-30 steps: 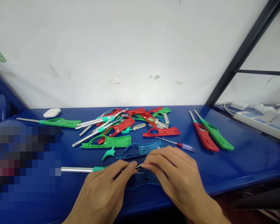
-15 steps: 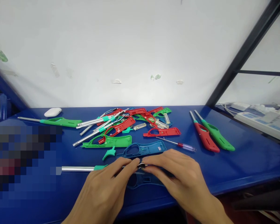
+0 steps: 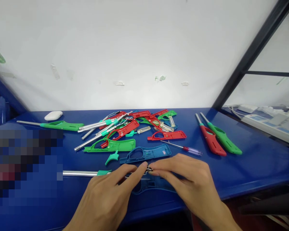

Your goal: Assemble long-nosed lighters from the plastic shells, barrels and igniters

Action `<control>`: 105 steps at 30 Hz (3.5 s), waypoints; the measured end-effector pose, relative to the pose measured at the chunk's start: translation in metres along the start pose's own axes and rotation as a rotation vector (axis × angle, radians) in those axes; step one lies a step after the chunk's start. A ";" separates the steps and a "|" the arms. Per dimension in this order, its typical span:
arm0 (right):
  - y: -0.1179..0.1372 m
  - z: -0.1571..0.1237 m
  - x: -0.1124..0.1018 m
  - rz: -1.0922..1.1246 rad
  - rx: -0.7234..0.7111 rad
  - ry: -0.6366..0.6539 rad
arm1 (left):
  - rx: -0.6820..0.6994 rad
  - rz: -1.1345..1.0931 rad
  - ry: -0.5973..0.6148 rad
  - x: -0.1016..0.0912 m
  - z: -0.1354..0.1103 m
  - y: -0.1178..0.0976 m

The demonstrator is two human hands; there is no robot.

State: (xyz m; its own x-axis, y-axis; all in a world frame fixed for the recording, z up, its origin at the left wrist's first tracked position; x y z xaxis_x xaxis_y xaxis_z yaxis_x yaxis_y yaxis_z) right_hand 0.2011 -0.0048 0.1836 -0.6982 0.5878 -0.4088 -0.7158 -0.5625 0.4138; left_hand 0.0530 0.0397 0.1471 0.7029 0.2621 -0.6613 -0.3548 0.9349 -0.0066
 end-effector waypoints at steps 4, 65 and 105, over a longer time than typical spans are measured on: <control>0.001 0.000 -0.001 0.014 -0.008 -0.006 | 0.008 0.053 -0.005 -0.006 0.007 -0.005; 0.006 -0.002 0.001 0.111 0.001 0.022 | -0.113 -0.315 -0.152 -0.026 0.025 0.000; 0.011 0.000 0.004 0.041 -0.059 0.034 | -0.062 -0.074 -0.195 -0.034 0.021 -0.006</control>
State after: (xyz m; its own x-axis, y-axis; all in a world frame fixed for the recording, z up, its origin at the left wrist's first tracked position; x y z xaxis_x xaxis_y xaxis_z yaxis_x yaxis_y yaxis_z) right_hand 0.1904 -0.0090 0.1865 -0.7260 0.5443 -0.4203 -0.6857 -0.6195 0.3822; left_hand 0.0449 0.0302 0.1855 0.8324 0.2402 -0.4994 -0.3306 0.9385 -0.0997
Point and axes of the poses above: each hand's wrist, its own z-axis towards the middle knuckle, its own x-axis out of the palm, y = z × x, the point moved 10 cm from there along z, towards the middle knuckle, and after that the axes turned 8 degrees about -y, right-handed, at the moved point
